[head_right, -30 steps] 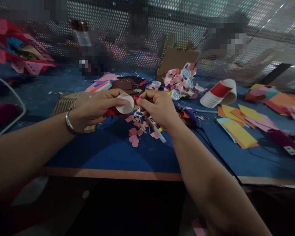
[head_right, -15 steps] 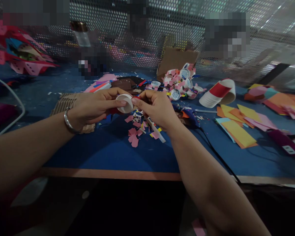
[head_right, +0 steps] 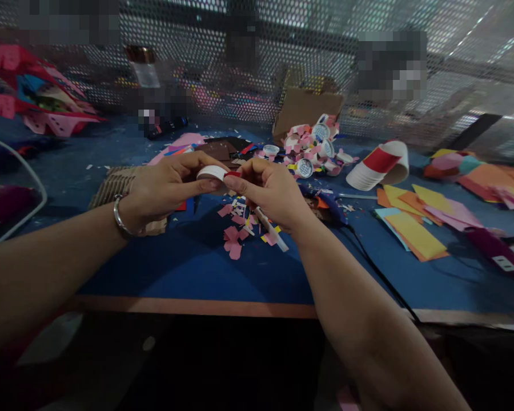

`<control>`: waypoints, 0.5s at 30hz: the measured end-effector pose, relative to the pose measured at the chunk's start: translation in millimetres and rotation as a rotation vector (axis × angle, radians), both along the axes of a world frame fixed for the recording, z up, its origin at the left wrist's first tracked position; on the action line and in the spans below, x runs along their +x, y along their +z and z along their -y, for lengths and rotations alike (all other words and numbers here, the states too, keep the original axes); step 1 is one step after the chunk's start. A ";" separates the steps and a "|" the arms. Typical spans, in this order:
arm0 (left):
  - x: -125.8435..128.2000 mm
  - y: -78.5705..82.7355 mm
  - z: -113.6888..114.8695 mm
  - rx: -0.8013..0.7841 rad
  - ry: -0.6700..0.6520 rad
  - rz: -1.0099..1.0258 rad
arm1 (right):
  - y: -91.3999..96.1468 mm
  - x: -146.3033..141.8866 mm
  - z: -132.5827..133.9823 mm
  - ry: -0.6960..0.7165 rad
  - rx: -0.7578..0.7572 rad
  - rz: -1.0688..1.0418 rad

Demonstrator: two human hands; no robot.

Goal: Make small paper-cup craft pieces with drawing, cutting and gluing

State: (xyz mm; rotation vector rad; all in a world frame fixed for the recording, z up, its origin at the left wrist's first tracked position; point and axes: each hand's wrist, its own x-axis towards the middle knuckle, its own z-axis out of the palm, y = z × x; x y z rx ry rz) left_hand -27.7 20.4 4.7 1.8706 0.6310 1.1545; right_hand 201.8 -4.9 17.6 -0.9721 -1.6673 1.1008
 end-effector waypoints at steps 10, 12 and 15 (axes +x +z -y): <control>-1.4 -5.7 -5.2 0.301 0.009 0.013 | -0.7 -0.3 -0.2 0.033 0.085 -0.027; -2.4 -5.8 -4.8 0.323 0.005 0.018 | -0.6 -0.5 0.1 0.041 0.118 -0.021; -2.9 -5.9 -3.5 0.342 0.030 -0.034 | -1.0 -1.0 0.5 0.044 0.153 -0.020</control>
